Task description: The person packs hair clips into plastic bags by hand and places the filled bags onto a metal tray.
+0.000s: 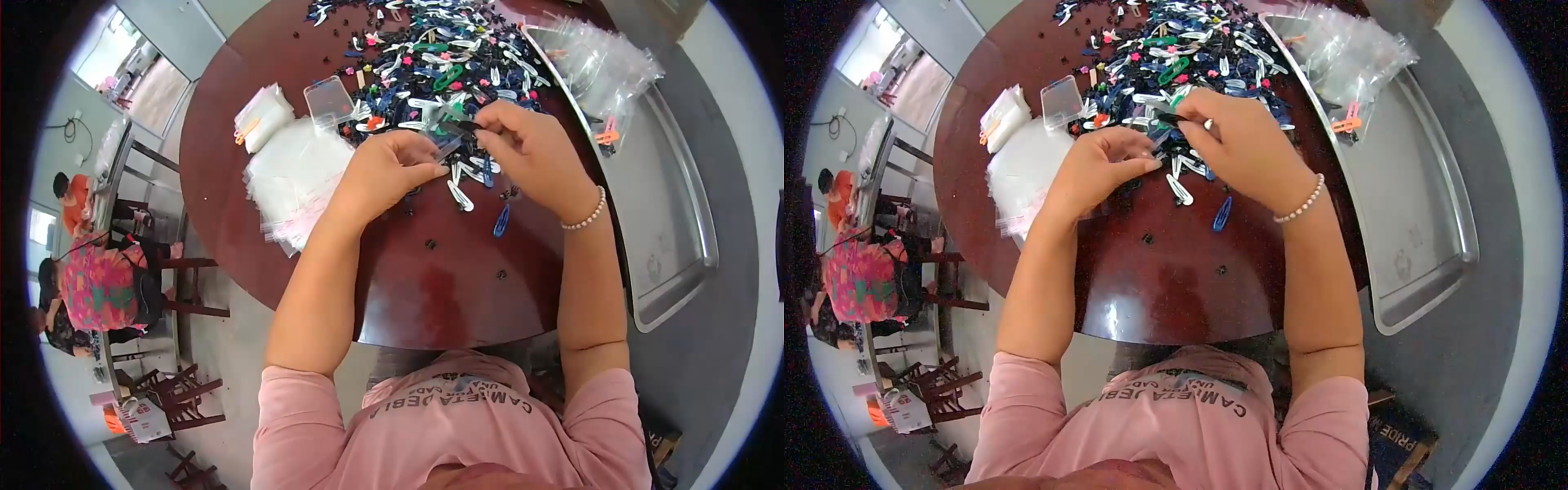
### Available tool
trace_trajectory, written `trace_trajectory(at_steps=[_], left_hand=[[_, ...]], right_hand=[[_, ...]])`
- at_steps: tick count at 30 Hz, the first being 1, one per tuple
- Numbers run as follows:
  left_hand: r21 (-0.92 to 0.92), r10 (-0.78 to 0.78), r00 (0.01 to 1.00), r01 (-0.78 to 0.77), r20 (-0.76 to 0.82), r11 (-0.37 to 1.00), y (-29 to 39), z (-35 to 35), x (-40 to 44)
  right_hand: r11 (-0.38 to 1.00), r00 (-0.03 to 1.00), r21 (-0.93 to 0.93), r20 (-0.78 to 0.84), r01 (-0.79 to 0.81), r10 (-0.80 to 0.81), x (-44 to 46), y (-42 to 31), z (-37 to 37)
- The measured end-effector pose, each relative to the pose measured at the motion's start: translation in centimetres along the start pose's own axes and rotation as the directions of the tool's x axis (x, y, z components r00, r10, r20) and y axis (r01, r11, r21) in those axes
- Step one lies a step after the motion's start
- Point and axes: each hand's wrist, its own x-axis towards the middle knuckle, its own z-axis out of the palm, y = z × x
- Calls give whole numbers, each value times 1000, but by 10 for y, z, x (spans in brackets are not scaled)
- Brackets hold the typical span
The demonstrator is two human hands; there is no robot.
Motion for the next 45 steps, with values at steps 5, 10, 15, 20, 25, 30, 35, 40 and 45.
trace_trajectory(at_steps=[5,10,15,20,25,30,35,40,45], left_hand=[[74,97,995,-99,33,992,-5,5,1],[-205,-9,1000,8,-5,979,9,2,-4],[-330,-76,982,16,-170,944,7,-5,0],[-377,-81,956,-33,-281,926,9,-11,0],[-370,-60,959,-49,-277,928,8,-10,0],[-405,-41,967,-66,-250,912,10,-6,-2],[-328,-28,976,-46,-216,944,3,-7,2],[-361,-43,975,-40,-218,932,0,-5,4],[-288,-32,976,-32,-215,957,-3,-6,6]], right_hand=[[932,937,-197,-116,303,-329,4,4,23],[991,957,54,-272,121,-102,3,6,17],[994,993,-110,-116,13,-26,3,27,17],[946,972,-237,138,220,-191,-3,24,49],[920,953,-300,241,251,-181,-7,18,66],[864,951,-453,294,223,-91,-7,12,68],[876,951,-413,272,251,-145,-8,18,67],[952,964,-155,88,264,-253,0,34,54],[1000,999,-9,42,17,-17,5,31,26]])
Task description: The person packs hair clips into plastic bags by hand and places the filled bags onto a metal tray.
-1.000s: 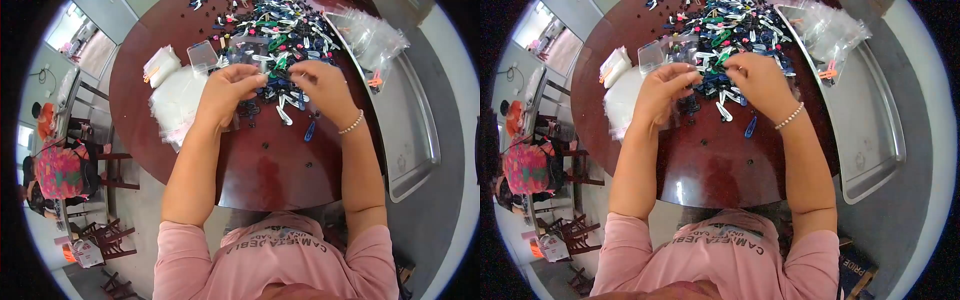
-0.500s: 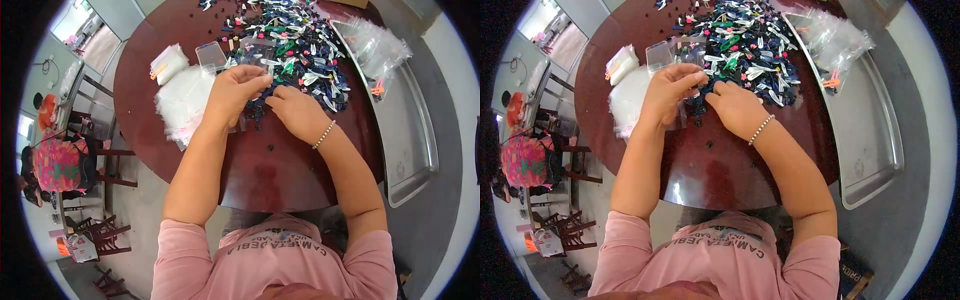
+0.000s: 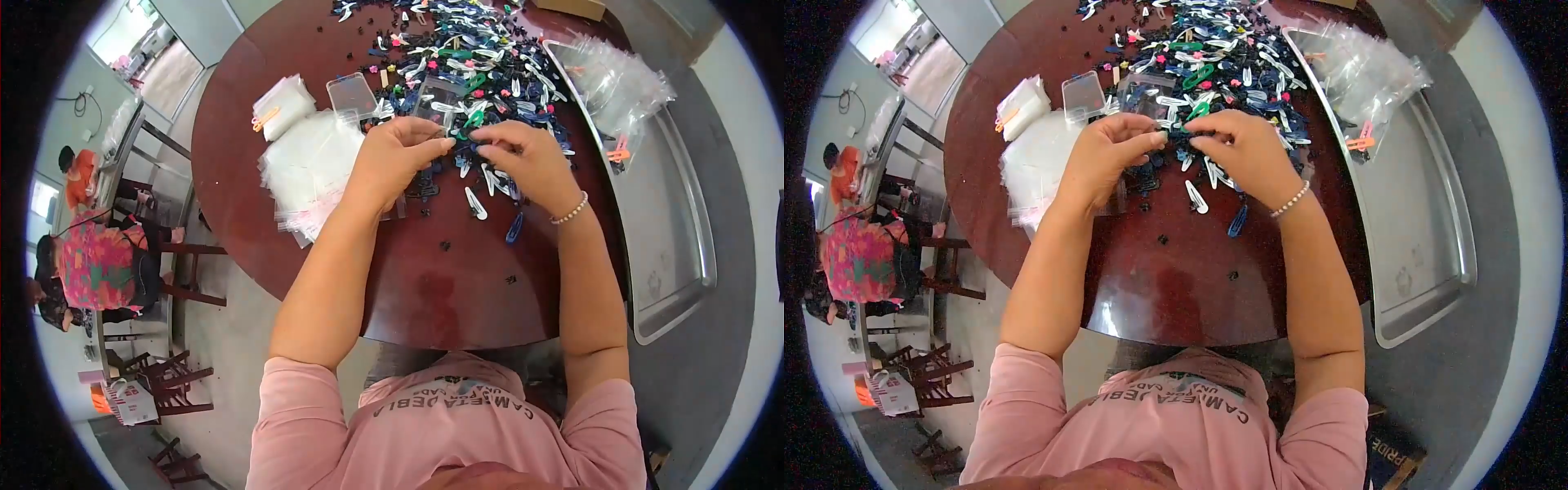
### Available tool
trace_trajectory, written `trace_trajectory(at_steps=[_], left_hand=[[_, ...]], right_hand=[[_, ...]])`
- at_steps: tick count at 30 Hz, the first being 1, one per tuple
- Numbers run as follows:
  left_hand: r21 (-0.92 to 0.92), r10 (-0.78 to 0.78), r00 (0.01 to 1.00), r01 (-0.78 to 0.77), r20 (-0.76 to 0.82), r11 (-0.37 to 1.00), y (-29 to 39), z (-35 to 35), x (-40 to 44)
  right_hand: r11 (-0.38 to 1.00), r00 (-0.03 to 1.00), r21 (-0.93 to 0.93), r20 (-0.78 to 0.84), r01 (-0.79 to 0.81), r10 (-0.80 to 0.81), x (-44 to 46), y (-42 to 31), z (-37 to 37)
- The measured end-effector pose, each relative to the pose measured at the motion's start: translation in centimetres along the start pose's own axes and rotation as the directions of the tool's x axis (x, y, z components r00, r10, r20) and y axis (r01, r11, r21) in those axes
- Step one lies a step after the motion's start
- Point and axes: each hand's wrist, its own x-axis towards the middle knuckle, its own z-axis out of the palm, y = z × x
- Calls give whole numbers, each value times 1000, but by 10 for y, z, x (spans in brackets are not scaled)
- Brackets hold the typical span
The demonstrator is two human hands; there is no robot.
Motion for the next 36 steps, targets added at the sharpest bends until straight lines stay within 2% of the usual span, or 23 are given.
trace_trajectory(at_steps=[2,5,7,8,10,11,13,14,15,16,18,21,22,24,25,26,28,29,30,32,33,34,36], left_hand=[[33,-4,1000,4,4,999,1,2,-1],[72,4,1000,-5,19,997,5,4,-5],[127,-52,990,35,130,991,5,4,-7],[127,-50,990,33,130,991,6,6,-8],[87,-165,957,149,239,985,8,10,-9],[88,-185,946,167,267,982,8,11,-10],[84,-195,934,178,300,981,10,13,-13],[81,-205,920,188,335,979,10,13,-14],[82,-210,918,194,336,978,8,13,-14],[47,-200,919,196,340,980,6,13,-14],[11,-195,918,204,345,979,3,12,-12],[38,-193,928,191,318,981,8,10,-10],[37,-195,928,194,316,980,8,9,-9],[3,-175,961,178,214,984,10,5,-7],[-62,-156,978,166,135,984,9,5,-7],[-61,-158,978,167,134,984,9,4,-6],[-134,-122,992,125,34,983,9,-1,-4],[-156,-109,993,113,35,981,8,-4,-2],[-158,-110,993,114,32,981,9,-4,-3],[-185,-98,995,98,9,978,11,-4,-4],[-186,-99,995,98,6,978,11,-4,-4],[-177,-93,995,95,23,980,10,-3,-5],[-170,-84,996,88,35,982,10,-2,-5]], right_hand=[[874,942,353,101,-334,320,2,3,-7],[800,942,521,23,-298,335,3,-4,-12],[707,941,661,-6,-250,338,4,-5,-15],[708,942,661,-6,-248,336,4,-8,-15],[771,952,630,-171,-92,253,3,-18,-14],[771,953,630,-170,-92,252,2,-22,-12],[914,960,400,-274,63,54,1,-28,-7],[913,961,403,-272,59,58,1,-28,-5],[970,955,169,-270,177,-127,2,-28,-4],[953,927,-72,-222,295,-304,2,-28,-3],[974,952,-1,-211,225,-220,1,-32,-3],[986,918,88,-386,139,-95,2,-29,-4],[986,919,91,-383,138,-93,1,-29,-5],[981,961,187,-257,-54,101,-2,-34,-11],[987,987,147,-138,-64,84,-3,-31,-13],[987,987,149,-137,-65,85,-4,-31,-13],[998,955,-13,292,65,-58,-7,-34,-11],[997,931,-40,361,60,-42,-9,-32,-4],[997,930,-39,365,60,-42,-12,-27,4],[962,866,-171,490,212,-104,-17,-19,18],[973,841,-127,533,192,-97,-13,-24,18],[973,840,-126,534,194,-98,-12,-29,20],[983,911,-42,385,176,-147,-12,-38,23]])
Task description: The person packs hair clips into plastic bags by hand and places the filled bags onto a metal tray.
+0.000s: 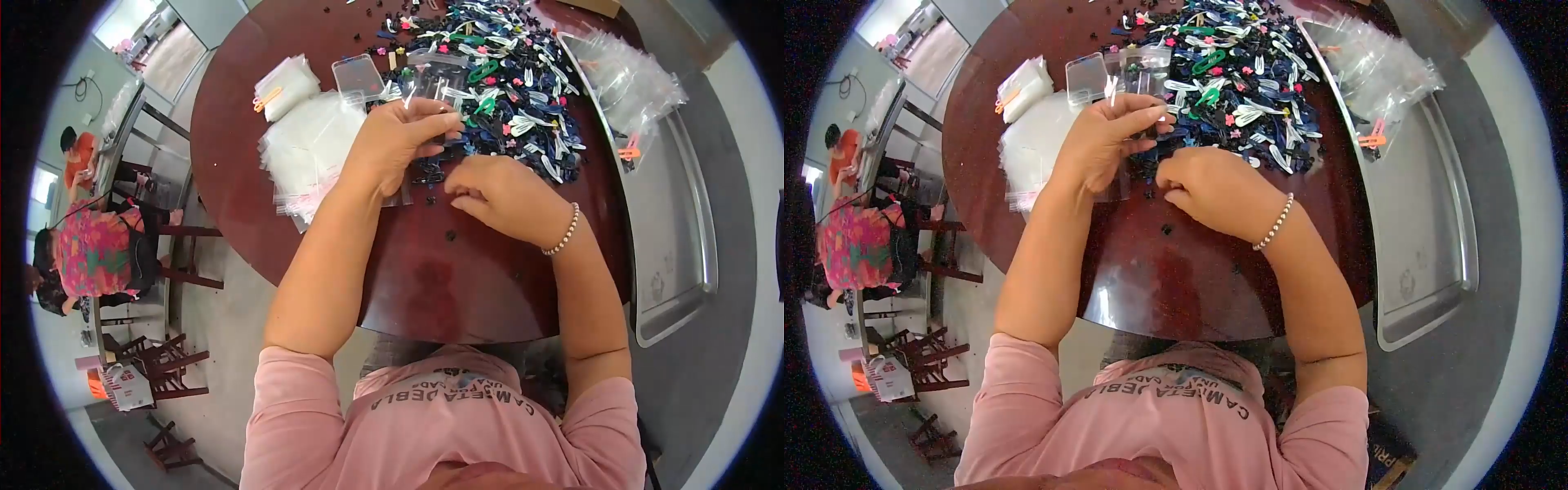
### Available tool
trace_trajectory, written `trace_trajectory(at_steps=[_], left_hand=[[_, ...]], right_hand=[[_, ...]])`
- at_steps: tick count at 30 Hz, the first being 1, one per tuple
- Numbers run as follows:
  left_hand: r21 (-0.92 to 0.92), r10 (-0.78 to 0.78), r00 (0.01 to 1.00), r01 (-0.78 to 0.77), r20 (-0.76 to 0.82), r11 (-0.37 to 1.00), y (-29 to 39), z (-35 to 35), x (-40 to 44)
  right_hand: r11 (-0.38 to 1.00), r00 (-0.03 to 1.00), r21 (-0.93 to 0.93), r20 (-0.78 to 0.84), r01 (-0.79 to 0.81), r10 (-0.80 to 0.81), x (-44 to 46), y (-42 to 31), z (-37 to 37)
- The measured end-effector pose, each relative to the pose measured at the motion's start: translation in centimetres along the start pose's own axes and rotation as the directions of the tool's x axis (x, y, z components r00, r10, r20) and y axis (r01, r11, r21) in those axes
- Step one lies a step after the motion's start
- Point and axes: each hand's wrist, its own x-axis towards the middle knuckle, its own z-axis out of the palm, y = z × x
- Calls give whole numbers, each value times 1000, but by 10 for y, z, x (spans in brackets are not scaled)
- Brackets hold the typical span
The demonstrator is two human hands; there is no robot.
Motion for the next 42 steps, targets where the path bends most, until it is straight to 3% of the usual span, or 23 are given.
trace_trajectory(at_steps=[3,7,11,13,14,16,18,20,22,24,28,31,33,37,39,40,42], left_hand=[[39,-2,1000,2,8,999,-1,0,0],[55,-1,1000,0,12,998,-3,0,1],[62,27,1000,-27,14,998,-7,-2,5],[63,32,999,-35,37,997,-9,-2,5],[65,34,997,-38,62,997,-10,-2,4],[123,10,1000,-13,27,992,-7,4,2],[203,-47,987,15,152,979,-4,8,-3],[176,-84,982,54,168,983,-7,10,-4],[203,-126,964,78,235,976,-8,12,-4],[199,-130,955,77,267,977,-10,12,-4],[182,-140,945,88,294,979,-9,13,-6],[120,-156,940,124,304,985,-4,12,-6],[31,-160,945,158,286,987,-1,12,-7],[-172,-159,935,222,317,960,-1,8,-6],[-198,-139,912,229,385,953,-4,7,-5],[-226,-118,886,240,449,944,-5,7,-4],[-177,-142,862,257,487,950,-4,6,-4]], right_hand=[[995,987,-3,-121,104,-103,7,3,22],[993,1000,-119,4,26,-26,10,-9,34],[992,988,-59,-102,111,-117,8,-7,22],[992,924,48,-372,118,-92,10,-14,2],[992,924,47,-372,120,-94,10,-12,-4],[990,816,7,-566,143,-114,9,-5,-16],[988,774,-48,-616,144,-143,6,-2,-24],[998,728,24,-685,66,-32,3,1,-28],[999,736,25,-677,24,-1,2,3,-30],[997,749,-75,-658,36,-77,1,5,-31],[999,758,-19,-651,27,-33,1,7,-27],[997,697,-64,-714,37,-72,2,10,-28],[894,644,447,-681,-11,348,2,8,-26],[815,693,579,-582,-13,425,6,9,-22],[636,827,764,-284,-111,486,3,10,-20],[639,824,761,-288,-113,489,2,9,-21],[731,802,681,-458,40,384,3,6,-23]])
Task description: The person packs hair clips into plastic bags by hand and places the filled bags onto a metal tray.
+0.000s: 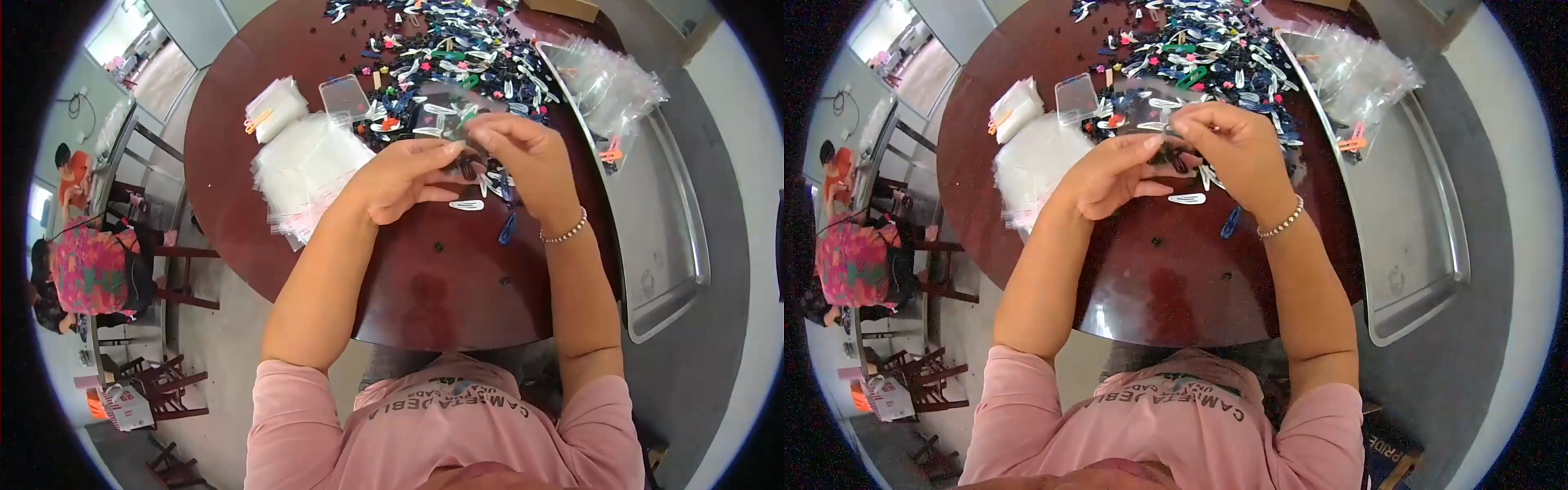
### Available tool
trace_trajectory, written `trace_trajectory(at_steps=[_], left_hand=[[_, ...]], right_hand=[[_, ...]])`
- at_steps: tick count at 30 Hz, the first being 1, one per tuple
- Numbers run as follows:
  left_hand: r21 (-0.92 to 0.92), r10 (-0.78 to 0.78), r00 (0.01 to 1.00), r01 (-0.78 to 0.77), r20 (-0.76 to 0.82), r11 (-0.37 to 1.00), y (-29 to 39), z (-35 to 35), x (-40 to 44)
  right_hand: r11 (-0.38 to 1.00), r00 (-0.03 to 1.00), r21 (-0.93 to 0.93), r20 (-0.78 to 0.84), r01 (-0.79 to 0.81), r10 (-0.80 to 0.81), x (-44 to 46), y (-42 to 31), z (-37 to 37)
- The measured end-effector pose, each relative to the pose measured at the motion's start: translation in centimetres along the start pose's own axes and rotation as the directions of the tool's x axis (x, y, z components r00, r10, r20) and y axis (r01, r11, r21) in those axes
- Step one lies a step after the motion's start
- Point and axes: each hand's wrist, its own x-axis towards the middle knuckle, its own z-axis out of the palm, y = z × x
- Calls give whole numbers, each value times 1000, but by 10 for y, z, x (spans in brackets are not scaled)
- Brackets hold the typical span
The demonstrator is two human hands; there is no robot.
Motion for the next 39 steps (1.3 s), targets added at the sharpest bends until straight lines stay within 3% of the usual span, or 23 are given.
trace_trajectory(at_steps=[2,4,5,8,10,14,16,17,20,22,25,30,33,39], left_hand=[[123,6,976,22,-219,992,-2,2,1],[149,11,966,29,-259,988,-1,2,3],[192,32,954,27,-298,981,-2,1,4],[245,51,948,30,-314,969,-1,3,5],[291,44,953,48,-301,956,0,6,3],[324,35,961,59,-276,944,-1,8,3],[329,31,965,58,-260,943,-2,8,2],[334,30,968,56,-249,941,-2,9,3],[378,56,964,47,-258,925,-1,12,1],[375,59,968,38,-245,926,0,14,0],[381,56,972,37,-229,924,-1,16,-1],[408,60,967,48,-248,912,-5,15,1],[405,66,965,44,-254,913,-4,17,-1],[439,72,961,55,-267,897,-3,16,-1]], right_hand=[[996,994,-67,-81,61,-67,4,0,-6],[915,973,-401,-226,-48,-48,4,-4,-16],[842,953,-537,-228,49,-201,8,10,-25],[907,949,-409,-314,-99,-38,9,-4,-33],[917,933,-397,-339,-29,-117,14,-4,-45],[898,924,-431,-373,-88,-88,30,-25,-77],[836,931,-508,-364,-208,10,35,-45,-94],[784,939,-597,-340,-170,-55,40,-37,-116],[669,939,-702,-342,-245,-16,29,-51,-144],[684,934,-682,-357,-259,-2,11,-61,-155],[736,921,-577,-353,-355,167,-14,-69,-187],[752,861,-478,-452,-454,233,-43,-35,-228],[803,807,-277,-458,-528,373,-41,-14,-238],[784,778,-357,-581,-507,238,-31,20,-253]])
